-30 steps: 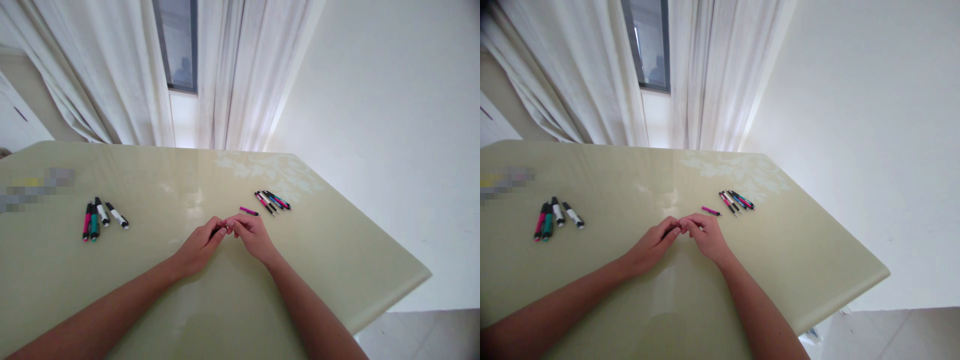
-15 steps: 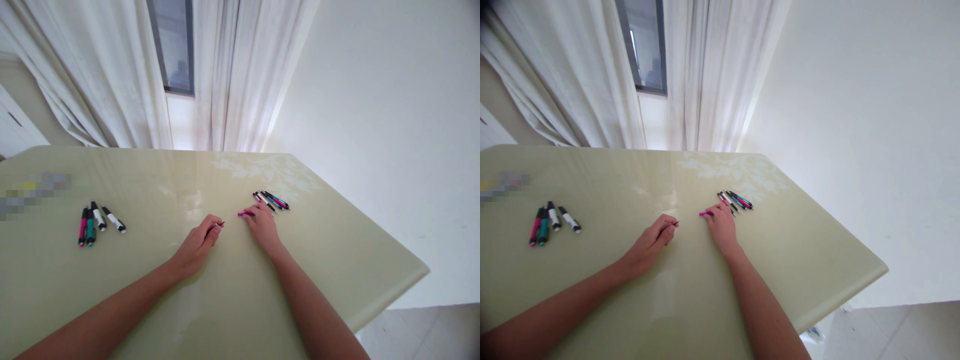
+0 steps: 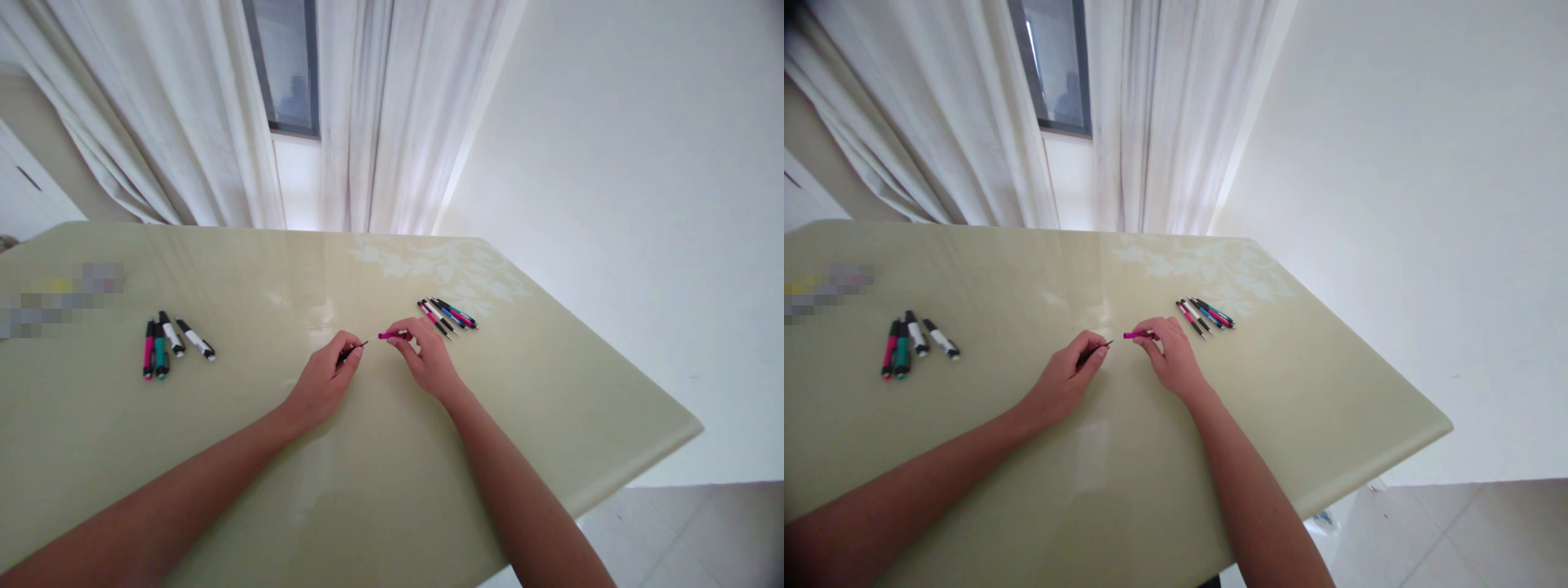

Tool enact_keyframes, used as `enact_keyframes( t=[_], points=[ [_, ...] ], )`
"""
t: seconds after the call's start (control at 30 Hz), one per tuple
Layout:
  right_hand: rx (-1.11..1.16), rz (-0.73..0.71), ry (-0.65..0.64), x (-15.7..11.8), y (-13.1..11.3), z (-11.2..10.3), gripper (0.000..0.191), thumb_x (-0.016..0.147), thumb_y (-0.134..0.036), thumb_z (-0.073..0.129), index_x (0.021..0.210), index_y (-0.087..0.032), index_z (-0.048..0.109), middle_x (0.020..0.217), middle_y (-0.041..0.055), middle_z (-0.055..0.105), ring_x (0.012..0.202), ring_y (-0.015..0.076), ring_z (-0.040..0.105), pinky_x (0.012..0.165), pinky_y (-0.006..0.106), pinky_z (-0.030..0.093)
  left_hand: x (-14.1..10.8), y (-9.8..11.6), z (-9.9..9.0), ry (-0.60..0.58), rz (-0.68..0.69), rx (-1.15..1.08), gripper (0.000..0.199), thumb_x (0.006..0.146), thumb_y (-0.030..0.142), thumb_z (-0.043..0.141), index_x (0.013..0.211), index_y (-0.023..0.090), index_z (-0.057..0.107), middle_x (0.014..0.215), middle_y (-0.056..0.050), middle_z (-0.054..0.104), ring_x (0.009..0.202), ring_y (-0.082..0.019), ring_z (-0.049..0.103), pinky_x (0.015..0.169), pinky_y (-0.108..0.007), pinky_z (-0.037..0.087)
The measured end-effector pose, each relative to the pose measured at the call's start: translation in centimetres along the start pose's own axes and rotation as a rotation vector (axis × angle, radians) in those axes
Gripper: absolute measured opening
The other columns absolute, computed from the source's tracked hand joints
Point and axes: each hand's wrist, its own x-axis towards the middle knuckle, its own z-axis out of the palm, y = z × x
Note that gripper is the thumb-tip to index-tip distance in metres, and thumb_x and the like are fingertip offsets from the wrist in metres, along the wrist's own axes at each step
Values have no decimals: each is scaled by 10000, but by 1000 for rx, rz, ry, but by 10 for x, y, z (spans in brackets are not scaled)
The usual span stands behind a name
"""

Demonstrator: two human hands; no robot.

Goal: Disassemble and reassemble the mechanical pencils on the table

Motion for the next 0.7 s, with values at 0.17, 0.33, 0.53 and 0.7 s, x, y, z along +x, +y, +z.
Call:
enact_keyframes(
  t=[0.17,0.33,0.53,0.7],
  points=[
    [-50,-69,-55,-1,-1,-3,195,1026,-357,582,1040,-248,743,987,74,752,911,244,608,897,402,430,2,-1,-1,-8,9,50,258,1021,404,471,974,205,629,851,-12,651,738,-177,558,697,-304,437],
    [-187,-140,-102,-2,-2,-5,191,1030,-359,588,1012,-269,755,984,57,763,962,254,576,966,435,370,3,-5,0,16,65,36,210,971,382,590,1008,221,720,969,-47,688,885,-212,640,771,-324,499],
    [-120,-190,-150,-3,-10,-1,206,1050,-321,534,1059,-251,727,1013,89,716,993,256,583,928,417,431,2,1,-1,1,-43,-112,220,967,410,624,983,210,714,865,-6,738,779,-185,662,741,-300,515],
    [-6,-175,-176,-4,-11,0,213,1059,-319,509,1077,-259,712,1012,91,681,997,242,605,907,387,484,2,1,-2,37,-50,-130,225,962,412,632,949,203,715,854,-6,741,780,-180,665,742,-295,510]
  ],
)
